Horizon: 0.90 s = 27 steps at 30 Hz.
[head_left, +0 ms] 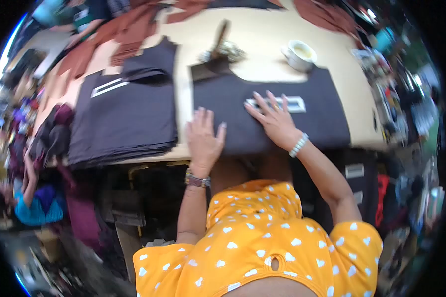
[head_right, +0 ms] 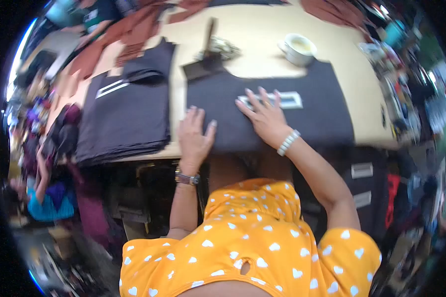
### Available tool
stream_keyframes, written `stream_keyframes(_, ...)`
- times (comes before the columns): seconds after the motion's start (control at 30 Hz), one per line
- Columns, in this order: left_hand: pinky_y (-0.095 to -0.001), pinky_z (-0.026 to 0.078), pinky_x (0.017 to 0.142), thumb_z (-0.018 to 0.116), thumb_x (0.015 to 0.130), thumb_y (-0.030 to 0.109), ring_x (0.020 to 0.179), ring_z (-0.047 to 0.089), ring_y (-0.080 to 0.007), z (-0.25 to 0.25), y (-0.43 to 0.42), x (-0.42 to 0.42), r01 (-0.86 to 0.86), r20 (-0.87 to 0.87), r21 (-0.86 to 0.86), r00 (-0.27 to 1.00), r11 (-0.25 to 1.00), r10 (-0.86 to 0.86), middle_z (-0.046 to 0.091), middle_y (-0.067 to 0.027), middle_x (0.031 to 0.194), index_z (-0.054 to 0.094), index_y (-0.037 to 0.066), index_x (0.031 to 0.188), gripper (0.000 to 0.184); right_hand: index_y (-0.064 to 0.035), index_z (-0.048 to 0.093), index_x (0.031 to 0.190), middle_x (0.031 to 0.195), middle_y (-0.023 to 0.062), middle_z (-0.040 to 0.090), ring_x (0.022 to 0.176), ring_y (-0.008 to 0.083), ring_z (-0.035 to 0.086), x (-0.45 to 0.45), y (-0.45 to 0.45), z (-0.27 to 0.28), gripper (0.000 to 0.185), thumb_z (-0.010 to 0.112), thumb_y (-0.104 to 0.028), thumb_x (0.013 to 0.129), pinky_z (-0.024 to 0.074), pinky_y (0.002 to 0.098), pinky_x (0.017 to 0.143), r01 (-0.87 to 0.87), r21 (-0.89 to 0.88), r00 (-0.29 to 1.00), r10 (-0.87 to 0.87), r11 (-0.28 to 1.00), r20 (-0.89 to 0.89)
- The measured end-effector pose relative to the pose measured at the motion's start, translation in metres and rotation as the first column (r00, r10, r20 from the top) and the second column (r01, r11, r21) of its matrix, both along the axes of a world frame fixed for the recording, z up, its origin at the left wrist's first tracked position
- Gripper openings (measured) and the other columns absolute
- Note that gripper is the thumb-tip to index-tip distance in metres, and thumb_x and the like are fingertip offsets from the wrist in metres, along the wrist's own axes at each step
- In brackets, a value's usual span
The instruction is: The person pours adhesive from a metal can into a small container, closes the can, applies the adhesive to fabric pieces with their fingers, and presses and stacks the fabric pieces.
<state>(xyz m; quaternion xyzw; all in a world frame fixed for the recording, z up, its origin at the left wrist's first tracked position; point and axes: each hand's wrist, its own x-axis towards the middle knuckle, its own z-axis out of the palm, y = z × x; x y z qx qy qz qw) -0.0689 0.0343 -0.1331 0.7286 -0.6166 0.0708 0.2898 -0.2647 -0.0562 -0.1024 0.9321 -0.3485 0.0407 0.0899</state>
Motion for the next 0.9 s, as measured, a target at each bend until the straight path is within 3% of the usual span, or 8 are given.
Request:
stream_keyframes(0.17,-0.0413,0.036,0.096,0.062,0.079,0.03,0.111,0.05,-0.032,0.009,-0.004,0.002,-0.019,-0.031,0.028,0.999,0.999,0.019,0.054,-0.0194,0.118,0.058,-0.001,0.106,0.042,-0.0195,0.065,0.108,0.145,0.018,0.026,0.133,0.043,0.019,-0.03,-0.026,0.007,0.053,0.044,0.009,0.068,0.0154,0.051,0.108,-0.196,0.505,0.929,-0.006,0.841,0.37)
stream_keyframes(0.23,-0.041,0.038,0.094,0.062,0.078,0.03,0.109,0.051,-0.0317,0.019,-0.007,0.007,-0.004,-0.133,0.081,0.991,0.997,0.015,0.055,-0.019,0.115,0.057,-0.002,0.108,0.044,-0.0134,0.067,0.102,0.14,0.022,0.033,0.129,0.0438,0.027,-0.055,-0.033,-0.005,0.045,0.045,0.009,0.069,0.0205,0.0449,0.108,-0.159,0.325,0.847,-0.04,0.932,0.53)
stream_keyframes(0.37,-0.0409,0.042,0.083,0.065,0.076,0.036,0.097,0.051,-0.0298,0.026,-0.018,0.014,-0.268,-0.075,0.056,0.96,0.962,0.271,0.054,-0.0144,0.1,0.055,0.0,0.099,0.044,0.0,0.039,0.13,0.132,0.0218,0.042,0.122,0.0358,0.04,-0.122,-0.062,-0.025,0.058,0.058,-0.005,0.076,0.0313,0.0432,0.102,0.37,0.005,0.796,-0.32,0.929,0.513)
stream_keyframes(0.5,-0.0407,0.042,0.078,0.069,0.074,0.028,0.095,0.049,-0.0306,0.009,-0.032,0.016,-0.214,-0.17,-0.03,0.964,0.976,0.206,0.053,-0.011,0.097,0.055,0.003,0.084,0.03,0.0009,0.035,0.132,0.116,0.018,0.056,0.103,0.031,0.055,-0.157,-0.081,-0.037,0.066,0.067,-0.011,0.075,0.0412,0.0393,0.09,0.738,0.132,0.518,-0.681,0.662,0.517)
stream_keyframes(0.6,-0.041,0.044,0.069,0.068,0.075,0.018,0.08,0.056,-0.0327,0.008,-0.045,0.012,-0.193,-0.348,-0.097,0.925,0.976,0.148,0.058,-0.0156,0.081,0.054,0.003,0.083,0.022,0.0004,0.041,0.127,0.07,0.0084,0.057,0.069,0.0212,0.057,-0.154,-0.093,-0.031,0.063,0.068,-0.002,0.071,0.0459,0.0335,0.073,0.407,0.5,0.44,-0.643,0.765,0.627)
stream_keyframes(0.63,-0.0411,0.045,0.066,0.067,0.076,0.017,0.076,0.058,-0.0333,0.014,-0.048,0.01,-0.186,-0.434,-0.098,0.892,0.978,0.127,0.058,-0.0169,0.077,0.054,0.002,0.083,0.021,-0.0031,0.04,0.13,0.08,0.0097,0.059,0.076,0.0233,0.058,-0.159,-0.101,-0.032,0.065,0.069,-0.004,0.072,0.0456,0.035,0.075,0.307,0.557,0.394,-0.636,0.772,0.664)
stream_keyframes(0.83,-0.0393,0.047,0.067,0.062,0.077,0.003,0.076,0.062,-0.0345,0.012,-0.056,0.021,-0.037,-0.72,-0.113,0.692,0.993,-0.056,0.062,-0.0234,0.088,0.034,0.005,0.128,0.058,-0.0055,0.039,0.13,0.106,0.0155,0.06,0.1,0.0351,0.057,-0.143,-0.095,-0.028,0.065,0.07,-0.018,0.074,0.0448,0.0423,0.083,0.822,0.058,0.465,-0.726,0.567,0.507)
stream_keyframes(0.9,-0.0352,0.048,0.07,0.062,0.076,0.001,0.082,0.063,-0.0299,-0.012,-0.065,0.02,0.044,-0.821,-0.127,0.556,0.991,-0.129,0.06,-0.0256,0.105,0.023,0.008,0.139,0.075,-0.0048,0.042,0.126,0.093,0.0131,0.063,0.091,0.0337,0.06,-0.137,-0.102,-0.03,0.06,0.069,-0.016,0.074,0.0455,0.0416,0.081,0.721,0.34,0.4,-0.764,0.603,0.507)
